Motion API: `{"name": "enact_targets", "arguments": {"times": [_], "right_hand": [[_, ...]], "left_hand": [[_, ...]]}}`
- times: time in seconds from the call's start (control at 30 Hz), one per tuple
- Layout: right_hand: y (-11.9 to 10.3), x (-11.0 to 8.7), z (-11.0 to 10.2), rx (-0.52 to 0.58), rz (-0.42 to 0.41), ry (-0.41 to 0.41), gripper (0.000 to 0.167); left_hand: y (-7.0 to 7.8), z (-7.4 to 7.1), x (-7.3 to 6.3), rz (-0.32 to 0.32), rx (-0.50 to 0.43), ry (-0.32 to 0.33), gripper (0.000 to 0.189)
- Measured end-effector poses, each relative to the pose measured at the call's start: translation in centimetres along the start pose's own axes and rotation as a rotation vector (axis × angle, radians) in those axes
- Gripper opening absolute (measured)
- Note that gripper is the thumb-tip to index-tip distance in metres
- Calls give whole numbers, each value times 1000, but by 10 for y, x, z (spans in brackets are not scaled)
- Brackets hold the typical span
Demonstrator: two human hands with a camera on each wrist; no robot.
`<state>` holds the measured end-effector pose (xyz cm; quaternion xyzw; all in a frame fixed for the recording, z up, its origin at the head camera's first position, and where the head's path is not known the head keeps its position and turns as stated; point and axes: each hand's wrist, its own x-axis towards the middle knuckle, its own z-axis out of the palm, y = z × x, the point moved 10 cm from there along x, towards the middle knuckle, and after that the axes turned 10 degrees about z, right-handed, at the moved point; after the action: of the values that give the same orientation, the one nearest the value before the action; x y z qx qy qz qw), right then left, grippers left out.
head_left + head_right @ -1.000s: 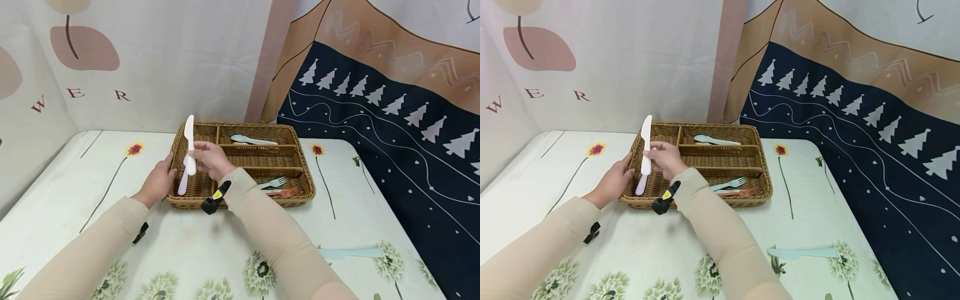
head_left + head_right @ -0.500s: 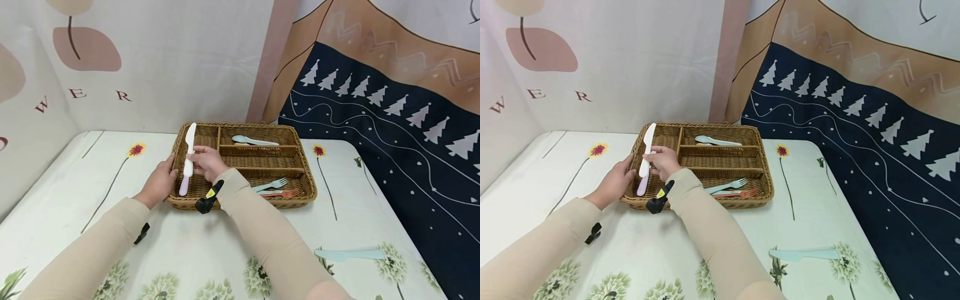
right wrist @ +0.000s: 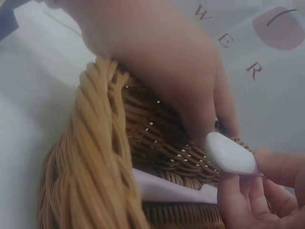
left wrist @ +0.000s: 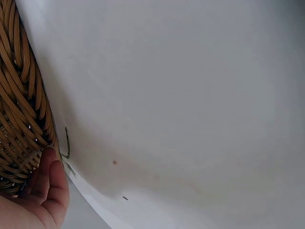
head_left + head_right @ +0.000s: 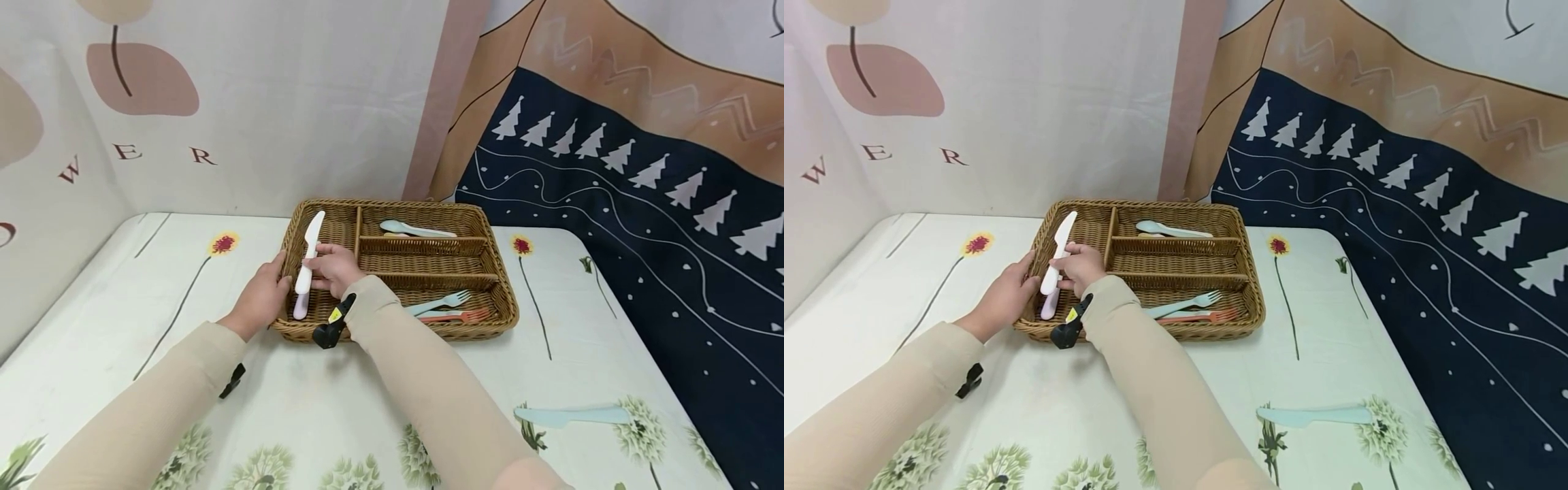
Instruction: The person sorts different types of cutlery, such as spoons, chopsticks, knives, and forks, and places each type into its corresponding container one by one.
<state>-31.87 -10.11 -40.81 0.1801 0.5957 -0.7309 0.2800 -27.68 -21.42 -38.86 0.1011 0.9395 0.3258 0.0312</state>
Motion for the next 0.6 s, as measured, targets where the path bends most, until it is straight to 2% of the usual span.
{"name": "enact_targets", "arguments": {"times": [0.4,0.6], "right_hand": [[5,3,2,-78,-8,73,38],[12,4,4,-119,18,85,39]], "left_hand": [[-1,0,0,-13,-8,4,58],[-1,0,0,-16,-6,1,58]]}}
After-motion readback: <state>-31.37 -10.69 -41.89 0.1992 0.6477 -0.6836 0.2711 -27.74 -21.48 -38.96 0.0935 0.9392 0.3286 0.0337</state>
